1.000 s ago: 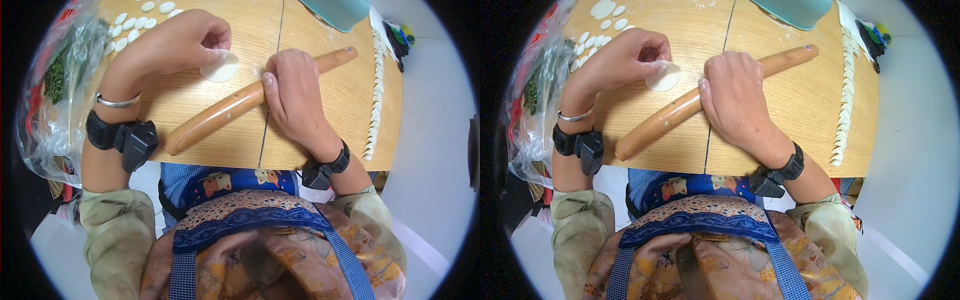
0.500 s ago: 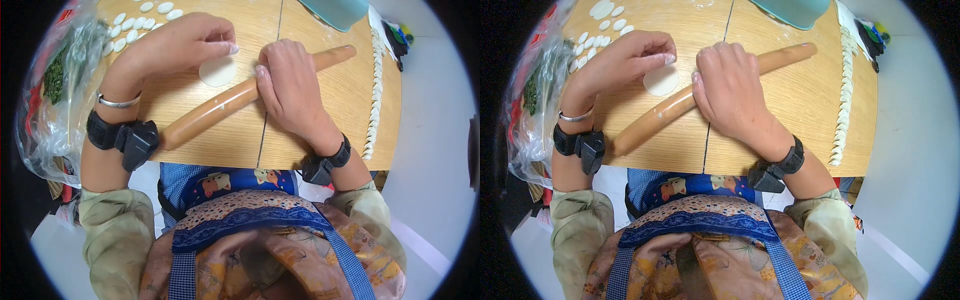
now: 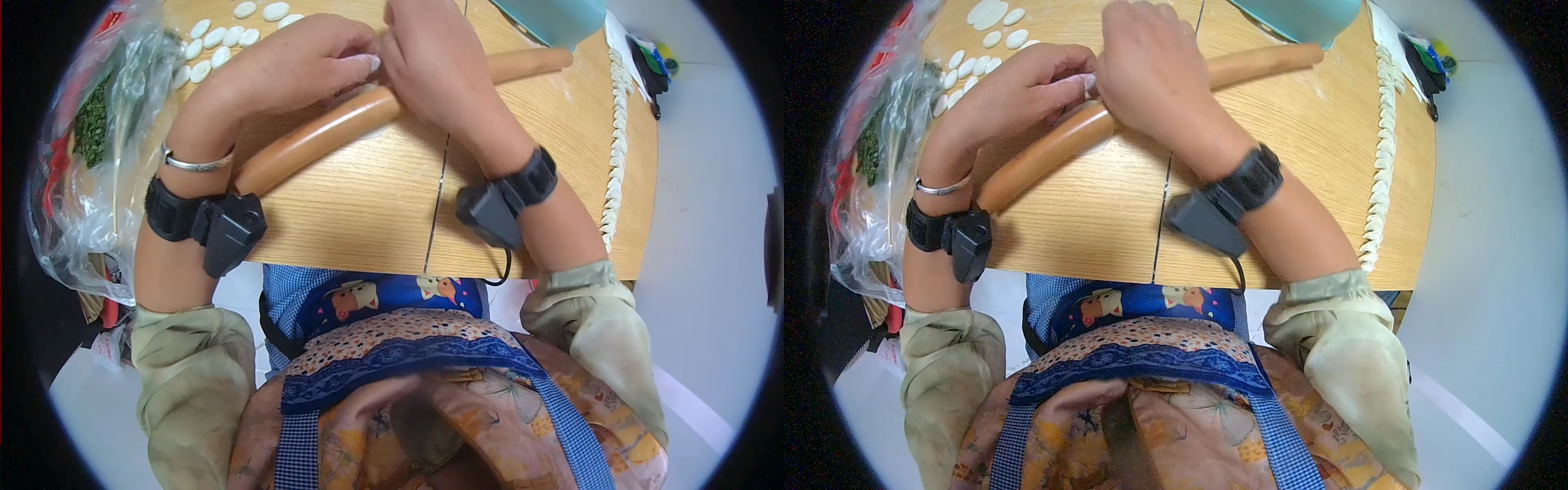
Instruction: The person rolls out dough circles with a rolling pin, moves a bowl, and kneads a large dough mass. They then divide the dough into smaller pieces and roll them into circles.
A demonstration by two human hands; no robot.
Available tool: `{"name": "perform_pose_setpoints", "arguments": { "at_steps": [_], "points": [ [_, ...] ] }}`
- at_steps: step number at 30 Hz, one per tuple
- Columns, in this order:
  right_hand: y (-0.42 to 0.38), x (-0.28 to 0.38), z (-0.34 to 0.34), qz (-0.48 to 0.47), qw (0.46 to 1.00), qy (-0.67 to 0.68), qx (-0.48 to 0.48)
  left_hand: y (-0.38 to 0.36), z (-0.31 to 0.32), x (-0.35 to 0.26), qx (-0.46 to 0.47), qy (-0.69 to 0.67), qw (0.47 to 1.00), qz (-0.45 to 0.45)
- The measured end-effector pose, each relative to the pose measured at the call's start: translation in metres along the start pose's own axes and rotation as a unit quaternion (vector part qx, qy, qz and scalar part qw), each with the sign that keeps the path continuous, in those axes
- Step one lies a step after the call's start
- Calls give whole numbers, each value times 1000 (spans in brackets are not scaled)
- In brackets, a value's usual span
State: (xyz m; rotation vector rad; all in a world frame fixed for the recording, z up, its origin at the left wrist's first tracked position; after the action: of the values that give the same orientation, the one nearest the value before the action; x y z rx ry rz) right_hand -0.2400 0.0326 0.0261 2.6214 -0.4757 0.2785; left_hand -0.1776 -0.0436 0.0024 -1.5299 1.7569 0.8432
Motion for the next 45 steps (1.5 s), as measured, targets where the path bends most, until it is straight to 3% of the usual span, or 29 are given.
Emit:
{"name": "perform_pose_setpoints", "arguments": {
  "at_steps": [12,15,17,21,23,27,34,37,39,45],
  "points": [
    [-93,12,-34,-26,1000,12,4,-4,9,1,99,53,989,-92],
    [-93,10,-33,-20,1000,19,2,-3,9,0,84,10,995,-50],
    [-93,9,-33,-19,1000,19,4,-3,12,-1,73,-194,978,-16],
    [-93,10,-33,-22,1000,22,7,-7,18,-3,104,-264,957,-56],
    [-93,9,-34,-21,999,23,5,-6,15,2,93,-81,992,-33],
    [-81,12,-31,-40,999,-8,17,-6,6,3,56,-68,989,-121],
    [-13,2,3,-31,998,-42,26,-3,3,9,70,-75,992,-76],
    [-5,0,4,-16,999,-31,-13,-4,8,11,53,-60,995,-55],
    [-7,-1,1,-10,999,-36,-18,-4,4,7,30,-28,999,-33],
    [-65,10,-22,-27,999,-17,18,-4,7,2,104,30,993,-49]
  ]
}}
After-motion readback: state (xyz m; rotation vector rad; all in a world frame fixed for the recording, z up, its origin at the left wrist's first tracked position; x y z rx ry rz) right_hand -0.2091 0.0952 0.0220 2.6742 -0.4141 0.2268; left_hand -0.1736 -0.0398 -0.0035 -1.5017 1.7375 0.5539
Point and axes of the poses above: each hand's wrist, its own y-axis towards the middle knuckle, its own z-axis out of the palm, x = y × z, the point moved 8 cm from there along y, towards the middle knuckle, and after that the axes turned 2 degrees about -y, right-handed, at the moved point
